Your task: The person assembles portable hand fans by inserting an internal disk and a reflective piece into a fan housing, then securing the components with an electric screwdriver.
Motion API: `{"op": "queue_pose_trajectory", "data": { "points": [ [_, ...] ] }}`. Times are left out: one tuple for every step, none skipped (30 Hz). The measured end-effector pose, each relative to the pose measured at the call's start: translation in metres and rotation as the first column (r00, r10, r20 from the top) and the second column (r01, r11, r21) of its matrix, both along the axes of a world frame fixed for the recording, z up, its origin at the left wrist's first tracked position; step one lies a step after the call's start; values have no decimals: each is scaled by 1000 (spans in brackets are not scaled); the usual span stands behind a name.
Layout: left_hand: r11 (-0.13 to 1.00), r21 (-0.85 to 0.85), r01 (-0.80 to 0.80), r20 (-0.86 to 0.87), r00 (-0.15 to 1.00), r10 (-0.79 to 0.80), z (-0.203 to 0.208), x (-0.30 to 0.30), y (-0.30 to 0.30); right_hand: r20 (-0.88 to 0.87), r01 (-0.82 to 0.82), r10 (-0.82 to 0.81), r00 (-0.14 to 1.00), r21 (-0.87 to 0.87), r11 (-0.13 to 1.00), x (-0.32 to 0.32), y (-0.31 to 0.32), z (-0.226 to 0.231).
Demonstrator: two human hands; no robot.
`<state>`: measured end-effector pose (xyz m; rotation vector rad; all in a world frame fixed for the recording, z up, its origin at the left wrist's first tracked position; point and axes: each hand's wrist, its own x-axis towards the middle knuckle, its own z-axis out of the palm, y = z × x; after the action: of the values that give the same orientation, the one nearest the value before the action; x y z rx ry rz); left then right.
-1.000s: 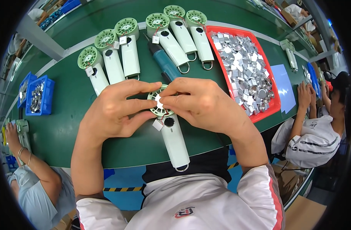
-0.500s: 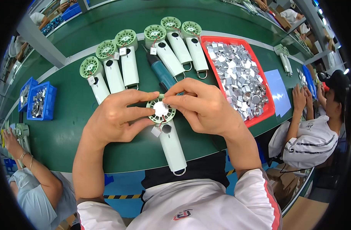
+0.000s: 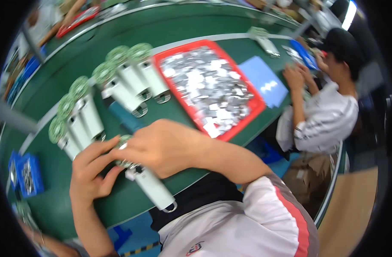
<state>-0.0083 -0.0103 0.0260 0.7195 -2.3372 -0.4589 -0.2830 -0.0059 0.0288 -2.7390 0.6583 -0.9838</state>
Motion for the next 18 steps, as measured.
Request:
{"op": "queue_pose_trajectory", "data": {
  "points": [
    [1000,-10,-13,2,1000,13,1,5,5,14,-19,19,1000,5,1000,4,0,-1],
    [999,-20,-26,-1,1000,26,-1,8,7,25,-37,37,999,11,999,6,-1,-4],
    [999,-36,17,-13,1000,-18,-1,8,9,-1,-31,31,1000,-2,1000,6,-1,-5],
    [1000,15,2,-8,1000,-2,-1,10,11,-24,-30,29,999,-11,999,6,0,-6],
    [998,64,-18,5,1000,17,-1,10,11,-23,-16,15,1000,-45,999,7,0,-9],
    [999,51,15,3,1000,-15,-3,9,8,-25,16,-18,1000,-58,998,6,1,-11],
    [997,71,28,9,1000,-28,-3,9,6,-23,-1,0,1000,-60,998,6,2,-10],
    [995,93,38,15,999,-40,-5,9,5,-20,-21,19,1000,-60,998,4,2,-8],
    [993,111,40,-3,999,-40,-7,7,5,-97,-12,10,995,-12,1000,1,3,-6],
    [993,103,56,0,998,-56,-6,6,6,-94,5,-6,996,-20,1000,-2,6,-3],
    [993,113,42,4,999,-43,-4,6,6,-109,23,-26,994,-27,999,-6,9,-2],
    [992,125,28,8,1000,-30,-4,4,6,-124,42,-45,991,-33,999,-10,12,0],
    [992,121,31,9,999,-32,-3,6,6,-44,35,-38,998,-86,996,-19,17,3],
    [992,125,29,11,999,-30,-3,7,7,-43,37,-40,998,-87,996,-32,24,5],
    [991,132,26,11,1000,-28,-4,8,7,142,102,-80,987,-153,983,-50,31,7],
    [990,138,20,13,1000,-22,-4,8,7,325,174,-101,940,-206,963,-71,40,8],
    [990,139,16,10,1000,-18,-4,9,6,328,335,-245,912,-253,908,-96,50,9],
    [992,117,36,21,999,-38,-3,9,5,334,483,-384,861,-299,823,-127,61,11]
  ]
}}
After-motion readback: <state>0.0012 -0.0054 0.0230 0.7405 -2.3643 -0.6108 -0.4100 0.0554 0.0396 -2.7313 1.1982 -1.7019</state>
